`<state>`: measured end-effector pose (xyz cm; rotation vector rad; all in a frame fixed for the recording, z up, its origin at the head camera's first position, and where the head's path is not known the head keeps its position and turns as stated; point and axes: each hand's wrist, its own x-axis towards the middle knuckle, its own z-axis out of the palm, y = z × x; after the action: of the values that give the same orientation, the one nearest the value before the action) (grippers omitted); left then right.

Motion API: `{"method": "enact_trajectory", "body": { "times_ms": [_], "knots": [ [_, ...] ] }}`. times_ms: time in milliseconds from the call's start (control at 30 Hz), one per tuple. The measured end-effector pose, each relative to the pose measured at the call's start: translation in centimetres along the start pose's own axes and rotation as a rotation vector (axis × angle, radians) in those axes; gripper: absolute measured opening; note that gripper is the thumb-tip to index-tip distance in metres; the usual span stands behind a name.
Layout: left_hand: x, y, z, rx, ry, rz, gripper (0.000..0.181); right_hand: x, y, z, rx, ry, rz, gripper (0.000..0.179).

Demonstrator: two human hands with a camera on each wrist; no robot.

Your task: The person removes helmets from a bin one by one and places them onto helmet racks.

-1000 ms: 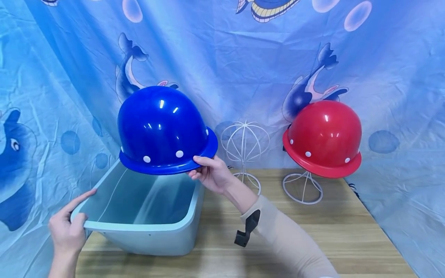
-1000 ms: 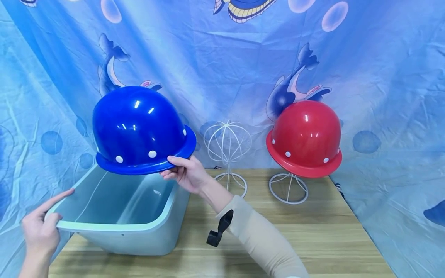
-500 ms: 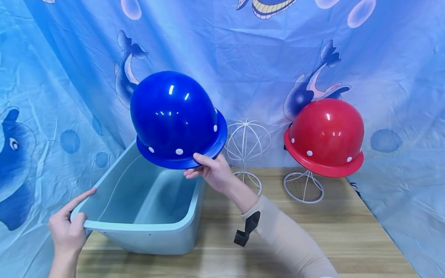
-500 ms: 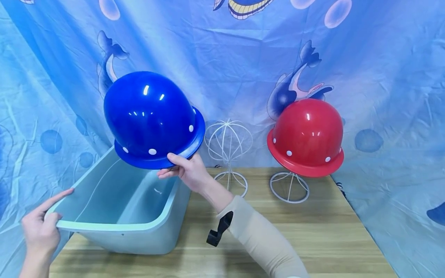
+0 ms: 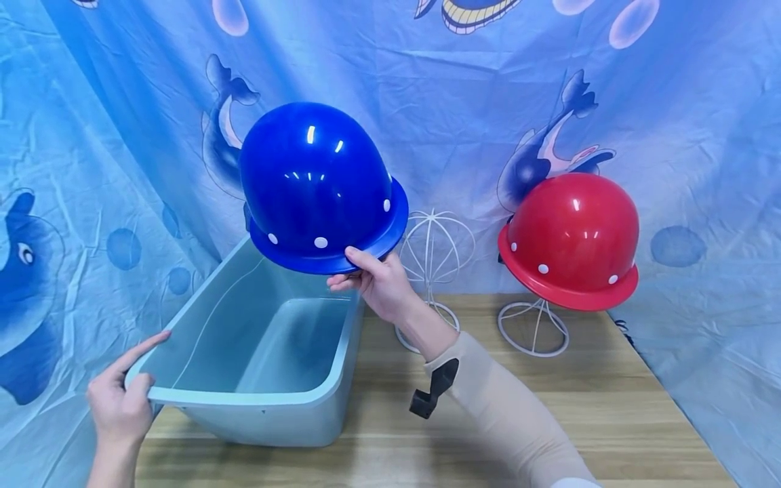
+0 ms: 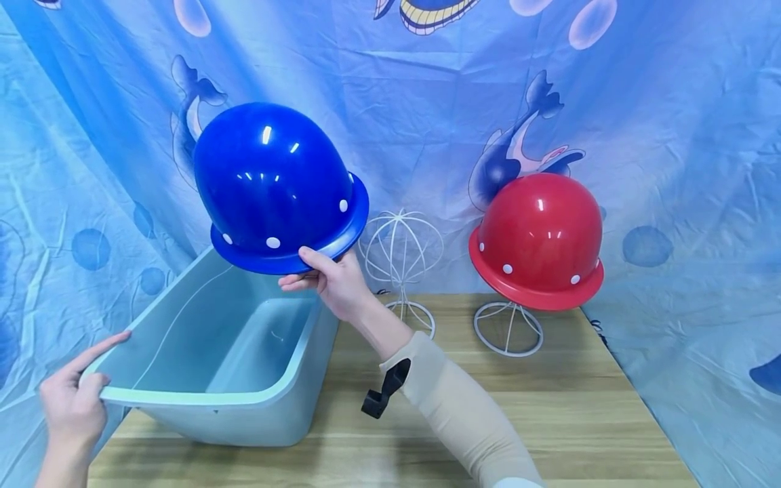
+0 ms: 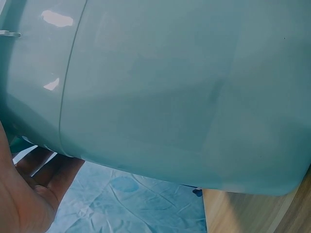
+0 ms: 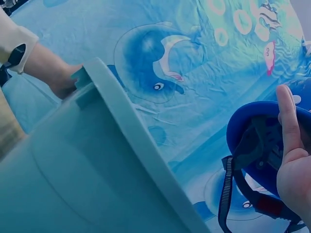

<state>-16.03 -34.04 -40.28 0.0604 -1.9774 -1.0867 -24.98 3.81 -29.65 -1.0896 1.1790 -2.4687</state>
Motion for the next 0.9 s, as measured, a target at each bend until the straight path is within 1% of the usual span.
{"method": "enact_trajectory", "body": {
  "times_ms": [133, 333, 567, 900],
  "knots": [
    [0.0, -0.1, 0.1, -0.001, 0.001, 0.004, 0.062, 0.2, -0.6, -0.1, -0.012, 0.026, -0.04, 0.028],
    [0.0, -0.1, 0.1, -0.012, 0.011, 0.015, 0.061, 0.4, -1.8, -0.5, -0.047, 0.106, -0.097, 0.023],
    [0.0, -0.1, 0.2, -0.005, 0.011, 0.003, 0.063, 0.4, -3.0, -1.1, -0.067, 0.185, -0.196, 0.022],
    [-0.2, 0.1, 0.1, 0.005, 0.007, -0.027, 0.065, -0.5, -4.7, -2.2, -0.119, 0.261, -0.311, 0.023]
  ]
}}
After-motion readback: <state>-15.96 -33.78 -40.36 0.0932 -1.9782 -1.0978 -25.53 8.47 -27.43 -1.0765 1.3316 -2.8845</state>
